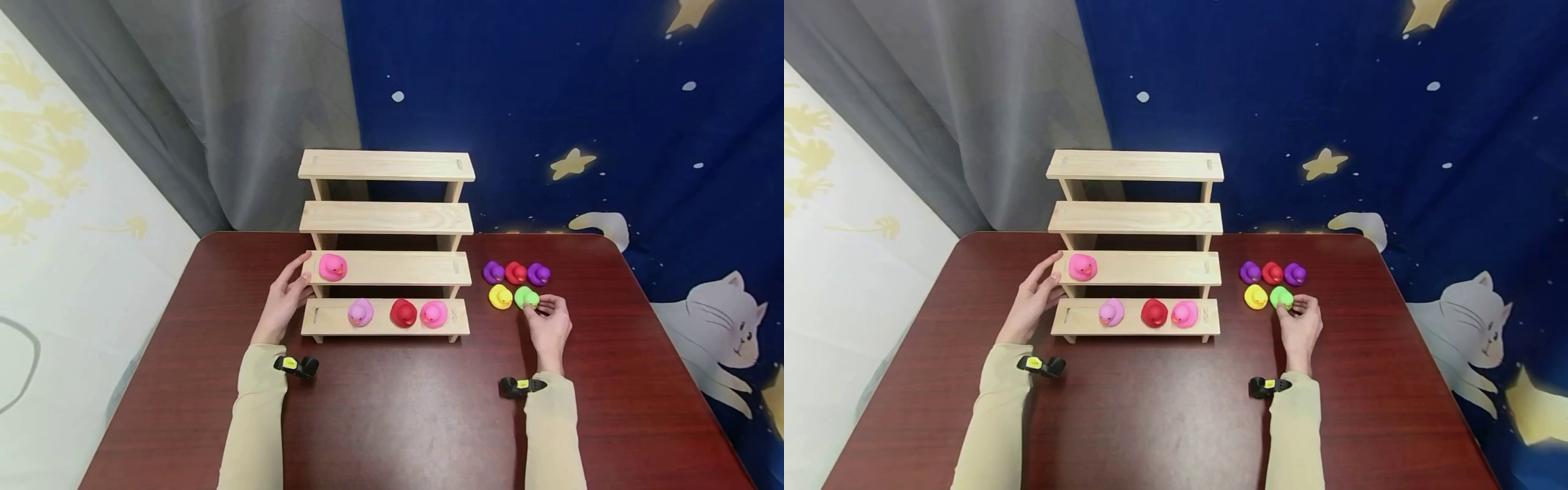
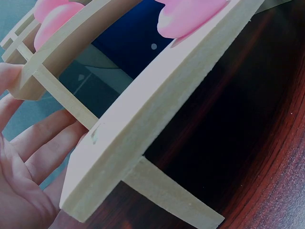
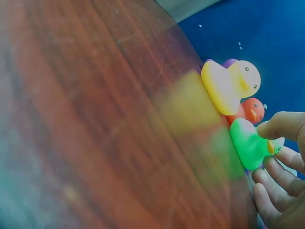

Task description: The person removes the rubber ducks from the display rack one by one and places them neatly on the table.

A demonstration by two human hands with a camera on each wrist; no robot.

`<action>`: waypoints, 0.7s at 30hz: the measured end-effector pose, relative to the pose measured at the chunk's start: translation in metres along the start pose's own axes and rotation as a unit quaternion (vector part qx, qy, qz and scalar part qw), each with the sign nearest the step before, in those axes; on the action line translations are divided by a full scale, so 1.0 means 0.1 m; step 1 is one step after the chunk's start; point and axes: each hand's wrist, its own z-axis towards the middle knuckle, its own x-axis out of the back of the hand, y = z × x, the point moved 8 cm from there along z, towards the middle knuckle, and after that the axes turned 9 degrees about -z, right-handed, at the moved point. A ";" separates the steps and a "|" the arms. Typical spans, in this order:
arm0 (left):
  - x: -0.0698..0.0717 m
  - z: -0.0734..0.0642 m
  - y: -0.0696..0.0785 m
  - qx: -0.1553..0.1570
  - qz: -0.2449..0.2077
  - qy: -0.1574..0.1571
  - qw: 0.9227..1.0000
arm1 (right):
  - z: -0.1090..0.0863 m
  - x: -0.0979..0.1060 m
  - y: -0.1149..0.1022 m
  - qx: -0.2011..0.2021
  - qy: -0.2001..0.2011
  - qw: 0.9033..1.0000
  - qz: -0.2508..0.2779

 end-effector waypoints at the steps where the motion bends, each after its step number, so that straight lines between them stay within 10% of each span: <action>1: 0.00 0.00 0.00 0.000 0.001 0.000 1.000 | 0.00 -0.01 0.00 0.000 -0.002 1.000 0.000; 21: 0.00 -0.01 0.00 0.000 0.006 0.007 1.000 | -0.06 0.12 -0.18 0.038 0.016 0.999 -0.015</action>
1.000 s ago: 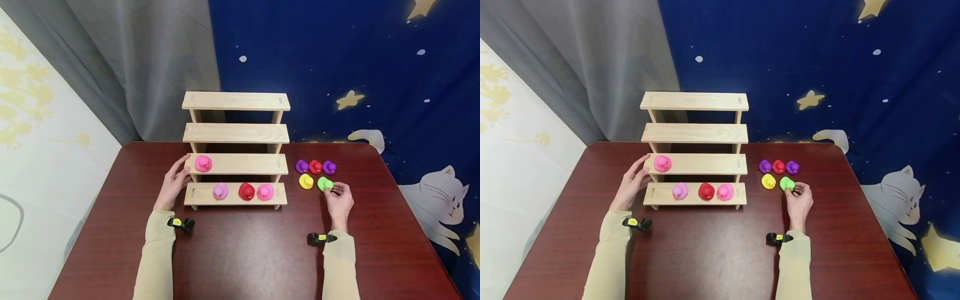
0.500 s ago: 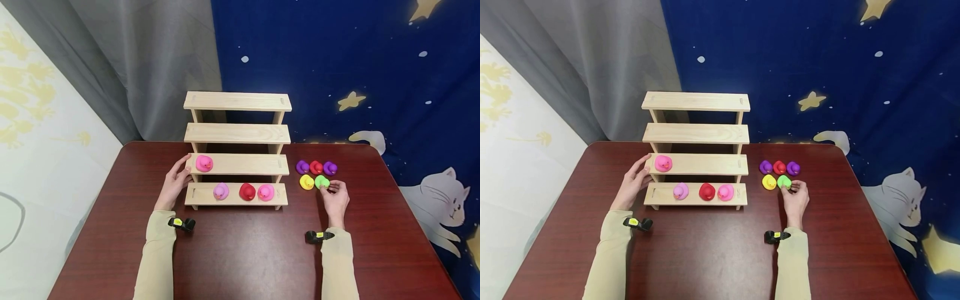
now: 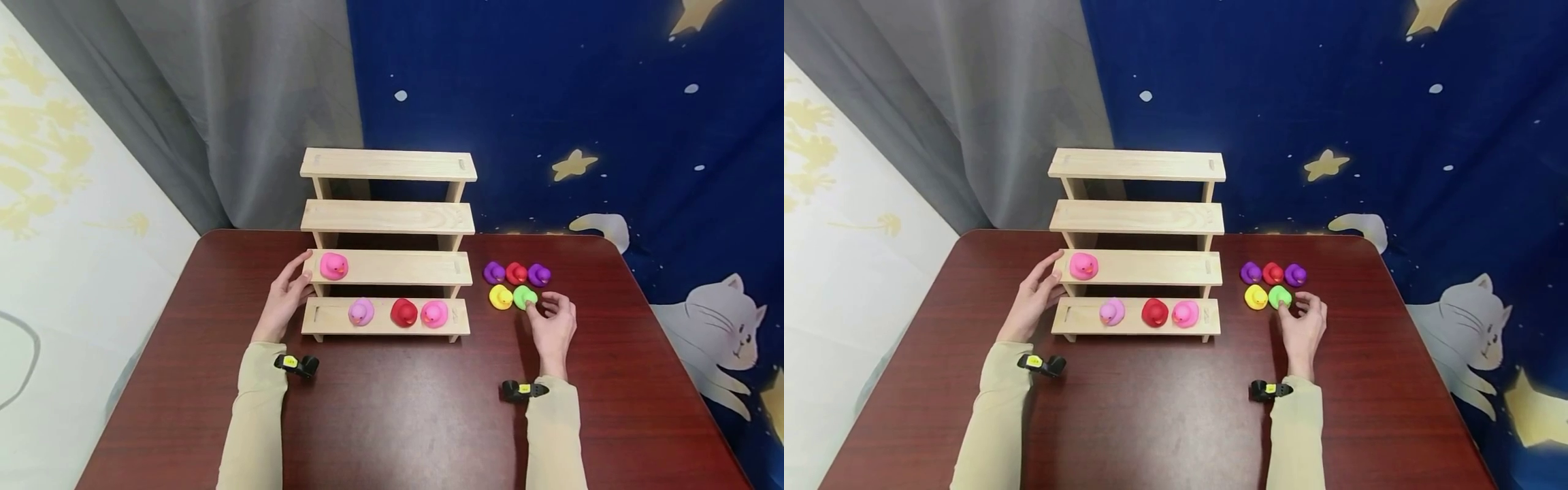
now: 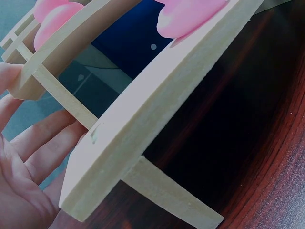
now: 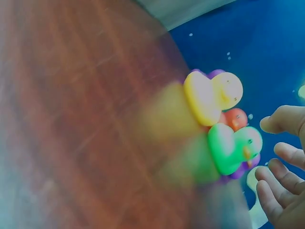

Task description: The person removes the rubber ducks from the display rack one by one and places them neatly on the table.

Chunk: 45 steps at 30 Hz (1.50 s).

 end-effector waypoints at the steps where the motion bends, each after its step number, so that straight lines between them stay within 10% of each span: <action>1: 0.00 0.00 0.00 0.001 0.000 0.001 1.000 | 0.00 0.01 -0.03 0.004 0.003 1.000 0.002; 23: 0.04 0.04 0.01 0.005 -0.006 -0.004 1.000 | -0.16 0.00 -0.80 0.090 -0.008 0.991 0.099; 45: 0.02 0.03 -0.03 0.013 -0.017 0.001 1.000 | -0.67 -0.20 -1.91 0.169 -0.155 0.954 0.193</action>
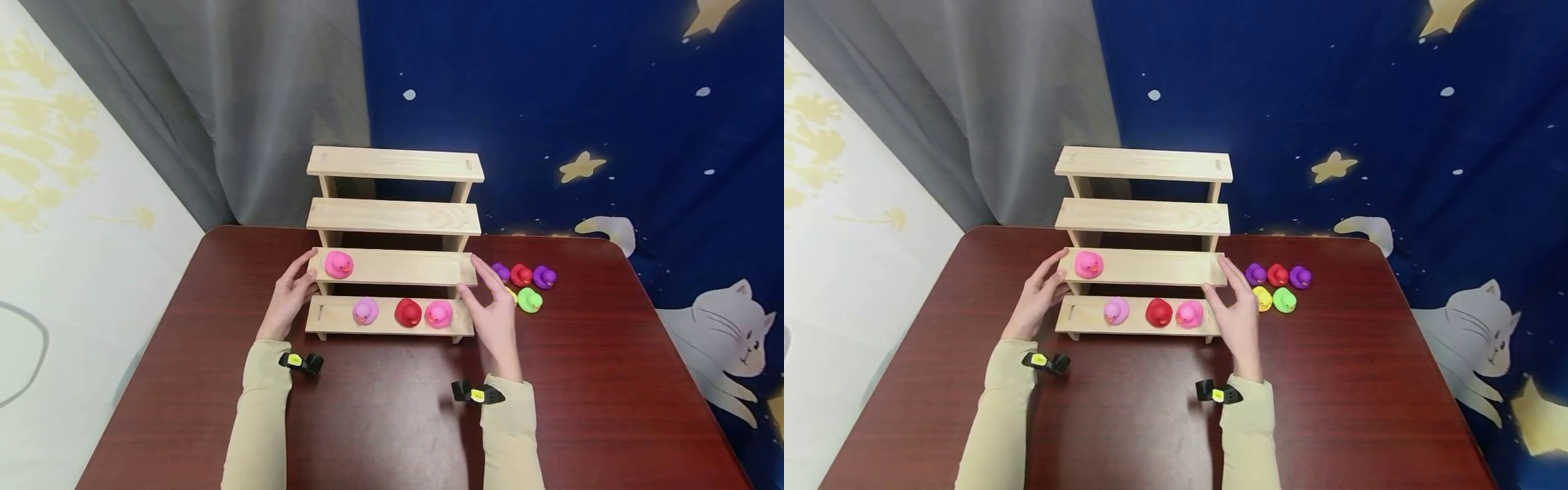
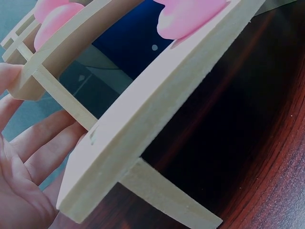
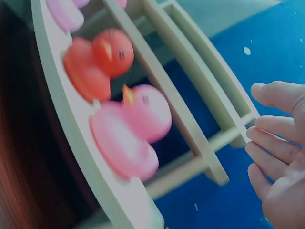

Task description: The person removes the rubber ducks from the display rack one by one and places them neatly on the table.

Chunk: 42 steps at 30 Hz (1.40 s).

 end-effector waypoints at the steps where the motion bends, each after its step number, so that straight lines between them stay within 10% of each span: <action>1: 0.00 0.00 0.01 -0.001 0.001 0.001 1.000 | 0.00 -0.04 -0.01 -0.005 -0.007 1.000 0.009; 11: -0.01 -0.01 0.00 0.001 0.014 0.006 1.000 | 0.05 -0.42 -0.24 0.027 -0.079 0.996 0.008; 23: -0.13 -0.12 0.23 0.003 0.023 -0.008 1.000 | 0.13 -0.94 -0.01 0.059 -0.136 0.989 0.021; 42: -0.01 -0.02 0.01 -0.008 0.011 0.003 1.000 | 0.15 -1.20 -0.45 0.057 -0.191 0.979 0.036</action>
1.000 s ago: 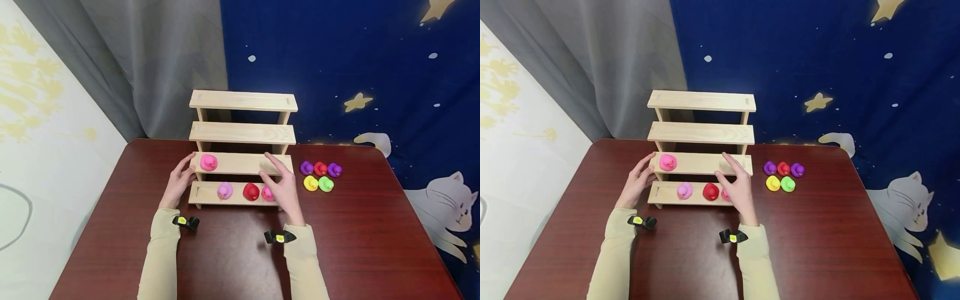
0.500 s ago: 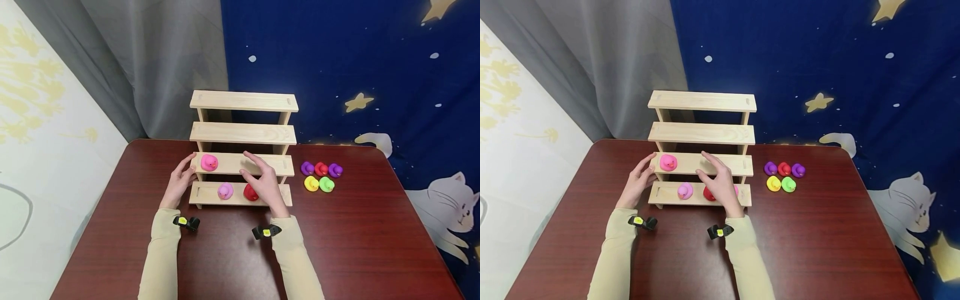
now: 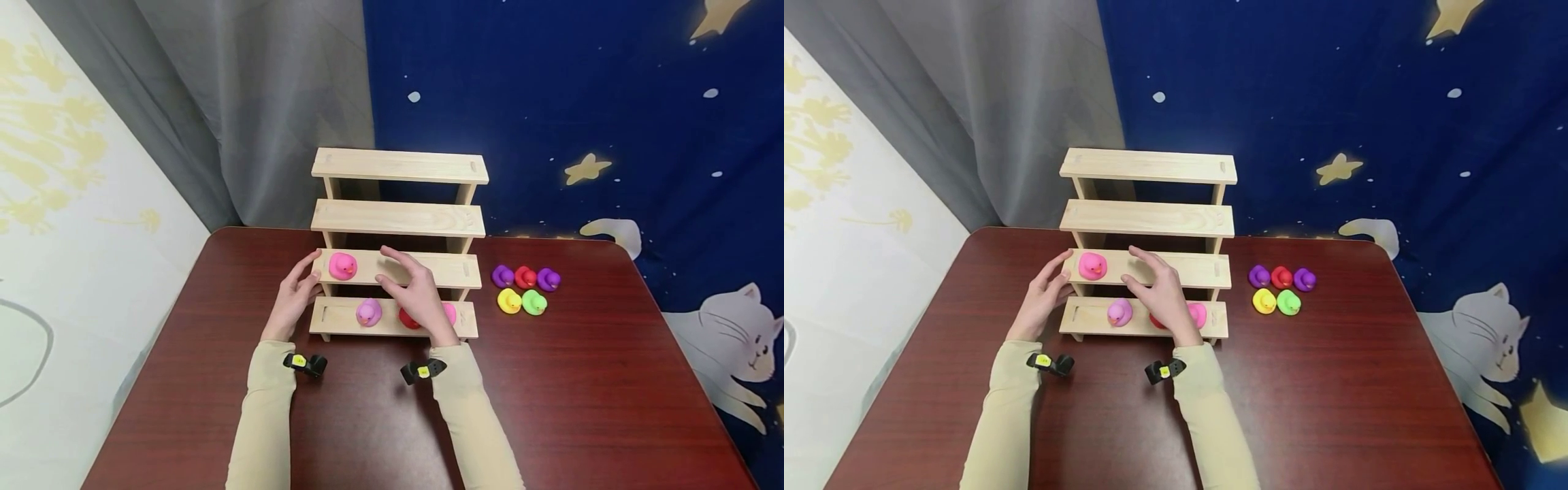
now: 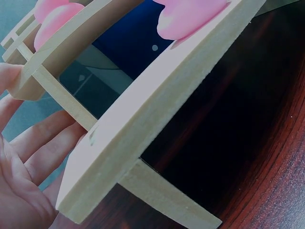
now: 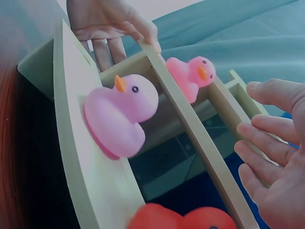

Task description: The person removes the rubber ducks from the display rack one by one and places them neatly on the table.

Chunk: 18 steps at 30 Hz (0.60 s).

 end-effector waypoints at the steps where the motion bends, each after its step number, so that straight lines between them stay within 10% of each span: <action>1: 0.00 0.00 0.00 0.001 0.000 0.000 1.000 | 0.00 -0.01 -0.05 0.002 -0.005 1.000 0.000; 18: 0.01 0.01 -0.02 0.010 -0.008 -0.003 1.000 | 0.17 -0.48 0.26 0.003 -0.029 0.999 0.014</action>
